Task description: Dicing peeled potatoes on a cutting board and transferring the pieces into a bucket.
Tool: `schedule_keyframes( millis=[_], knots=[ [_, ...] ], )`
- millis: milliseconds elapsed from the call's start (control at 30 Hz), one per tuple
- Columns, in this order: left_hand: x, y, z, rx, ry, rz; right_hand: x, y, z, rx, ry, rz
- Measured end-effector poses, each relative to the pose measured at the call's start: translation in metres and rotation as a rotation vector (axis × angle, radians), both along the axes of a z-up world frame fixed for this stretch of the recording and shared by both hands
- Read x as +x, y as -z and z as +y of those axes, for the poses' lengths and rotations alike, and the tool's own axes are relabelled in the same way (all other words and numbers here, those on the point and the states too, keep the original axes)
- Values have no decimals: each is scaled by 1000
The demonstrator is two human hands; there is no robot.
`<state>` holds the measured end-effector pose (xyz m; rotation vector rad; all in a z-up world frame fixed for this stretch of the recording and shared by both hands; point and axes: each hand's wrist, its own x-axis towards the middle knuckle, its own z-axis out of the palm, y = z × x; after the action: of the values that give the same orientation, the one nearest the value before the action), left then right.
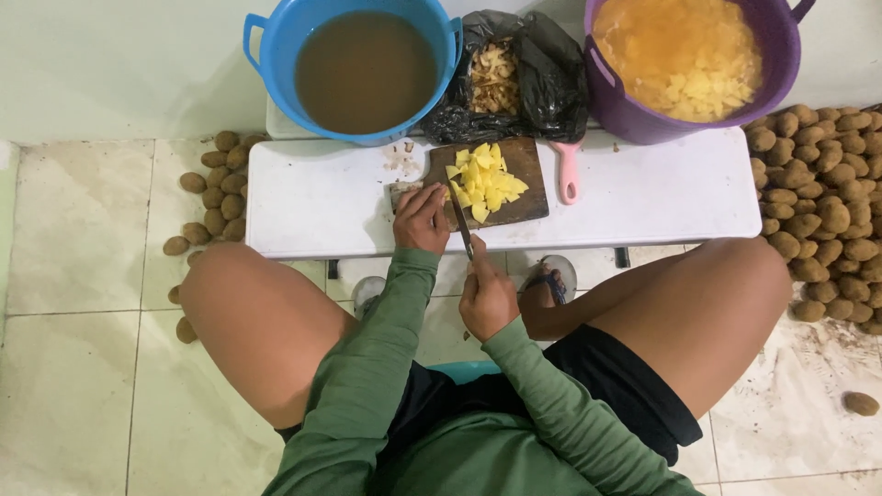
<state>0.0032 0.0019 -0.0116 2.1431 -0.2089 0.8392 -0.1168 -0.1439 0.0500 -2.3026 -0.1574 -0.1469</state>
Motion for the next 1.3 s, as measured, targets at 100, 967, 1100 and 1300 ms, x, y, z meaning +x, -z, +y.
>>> schedule_keyframes(
  millis=[100, 967, 1100, 1300],
  knots=[
    [2, 6, 0, -3, -2, -9, 1, 5, 0, -15, 2, 1],
    [-1, 4, 1, 1, 10, -4, 16, 12, 11, -170, -1, 174],
    [5, 8, 0, 12, -3, 3, 8, -21, -4, 15, 33, 268],
    [-6, -29, 1, -104, 46, 111, 10, -24, -21, -20, 40, 96]
  ],
)
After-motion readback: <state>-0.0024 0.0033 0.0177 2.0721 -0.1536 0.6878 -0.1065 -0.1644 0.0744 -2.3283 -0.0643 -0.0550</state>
